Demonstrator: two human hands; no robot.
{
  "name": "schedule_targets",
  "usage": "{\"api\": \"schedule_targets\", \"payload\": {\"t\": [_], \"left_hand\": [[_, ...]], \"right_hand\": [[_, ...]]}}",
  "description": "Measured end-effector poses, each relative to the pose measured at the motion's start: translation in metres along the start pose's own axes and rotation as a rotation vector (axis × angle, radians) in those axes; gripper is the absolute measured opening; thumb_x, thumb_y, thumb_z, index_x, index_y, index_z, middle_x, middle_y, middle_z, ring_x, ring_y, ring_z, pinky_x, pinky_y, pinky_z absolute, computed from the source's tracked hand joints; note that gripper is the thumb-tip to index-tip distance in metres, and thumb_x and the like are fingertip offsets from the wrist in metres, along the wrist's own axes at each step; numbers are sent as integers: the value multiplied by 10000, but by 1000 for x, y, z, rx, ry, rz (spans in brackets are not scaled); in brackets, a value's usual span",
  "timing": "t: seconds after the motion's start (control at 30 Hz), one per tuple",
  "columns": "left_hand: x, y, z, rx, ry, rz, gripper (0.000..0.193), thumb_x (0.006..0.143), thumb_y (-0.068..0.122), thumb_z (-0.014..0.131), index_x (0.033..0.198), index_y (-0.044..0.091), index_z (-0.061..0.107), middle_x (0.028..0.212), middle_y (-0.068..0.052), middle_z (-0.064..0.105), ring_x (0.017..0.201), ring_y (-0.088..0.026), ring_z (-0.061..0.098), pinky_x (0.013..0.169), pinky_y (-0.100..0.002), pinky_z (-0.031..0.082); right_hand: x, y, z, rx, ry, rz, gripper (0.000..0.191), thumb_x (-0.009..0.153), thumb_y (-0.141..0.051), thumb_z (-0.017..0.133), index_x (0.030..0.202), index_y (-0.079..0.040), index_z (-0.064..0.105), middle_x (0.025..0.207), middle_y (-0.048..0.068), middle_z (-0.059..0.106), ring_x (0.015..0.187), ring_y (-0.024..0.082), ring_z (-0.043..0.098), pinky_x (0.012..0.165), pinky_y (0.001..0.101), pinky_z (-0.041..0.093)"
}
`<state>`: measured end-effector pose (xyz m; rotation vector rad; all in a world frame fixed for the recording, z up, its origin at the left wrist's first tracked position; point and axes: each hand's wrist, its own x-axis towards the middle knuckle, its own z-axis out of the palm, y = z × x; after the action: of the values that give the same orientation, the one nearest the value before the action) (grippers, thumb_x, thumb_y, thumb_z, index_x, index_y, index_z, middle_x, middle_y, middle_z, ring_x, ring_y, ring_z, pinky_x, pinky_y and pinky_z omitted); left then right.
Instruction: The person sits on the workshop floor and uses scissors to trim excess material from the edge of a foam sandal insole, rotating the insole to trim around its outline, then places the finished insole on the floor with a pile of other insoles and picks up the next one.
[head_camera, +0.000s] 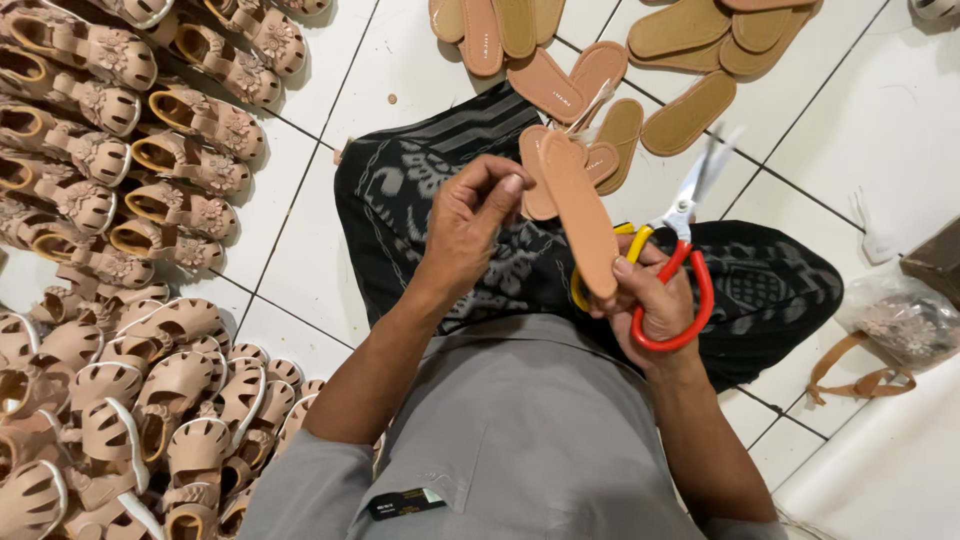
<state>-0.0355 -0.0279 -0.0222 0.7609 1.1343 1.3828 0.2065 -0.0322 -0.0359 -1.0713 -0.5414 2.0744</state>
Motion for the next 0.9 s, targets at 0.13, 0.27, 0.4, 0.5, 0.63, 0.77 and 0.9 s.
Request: {"api": "schedule_targets", "payload": {"t": [0.13,0.27,0.4,0.5,0.63,0.77,0.9], "left_hand": [[4,10,6,-269,58,-285,209,980,113,571,1184,122,619,1061,54,722,961,-44,681,852,-192,530],[-2,12,13,-224,-219,-45,150,1061,136,636,1173,38,620,1109,0,705,1065,-68,657,998,-262,547],[-6,11,14,-140,-177,-37,142,1081,129,671,1150,8,645,1028,-29,725,956,-62,659,899,-246,546],[-8,13,15,-53,-131,-57,164,1062,147,669,1153,12,650,1012,-25,734,934,-51,664,852,-226,550],[-14,20,28,65,-79,-61,170,1045,150,678,1142,12,656,981,-20,739,887,-31,654,800,-213,550],[-20,25,41,277,-64,-5,158,1047,147,680,1124,10,672,946,-28,763,850,-29,664,732,-213,556],[-20,25,43,353,-111,80,204,1014,113,697,1175,-4,650,984,-51,761,911,-53,703,797,-237,590]], "right_hand": [[-1,0,-7,185,-86,141,295,966,-167,641,1183,27,600,748,51,588,566,139,530,502,286,451],[0,6,-6,55,-69,123,273,998,-192,635,1148,36,614,731,59,602,543,139,555,480,280,467],[-7,-1,-1,-405,120,-176,253,1046,-204,618,1138,29,653,780,70,640,598,114,588,541,246,488],[-15,-19,3,-596,201,-357,223,1011,-146,677,1145,30,651,854,50,652,665,86,612,599,226,521],[-16,-31,18,-688,219,-547,264,973,-96,770,1162,25,630,973,16,635,786,71,615,700,213,528],[-6,-43,33,-1052,152,-622,347,880,-119,878,1070,20,624,884,23,577,772,79,544,692,226,483],[-1,-42,47,-1114,148,-565,211,936,-92,818,981,21,645,813,36,576,694,89,509,625,255,440]]}}
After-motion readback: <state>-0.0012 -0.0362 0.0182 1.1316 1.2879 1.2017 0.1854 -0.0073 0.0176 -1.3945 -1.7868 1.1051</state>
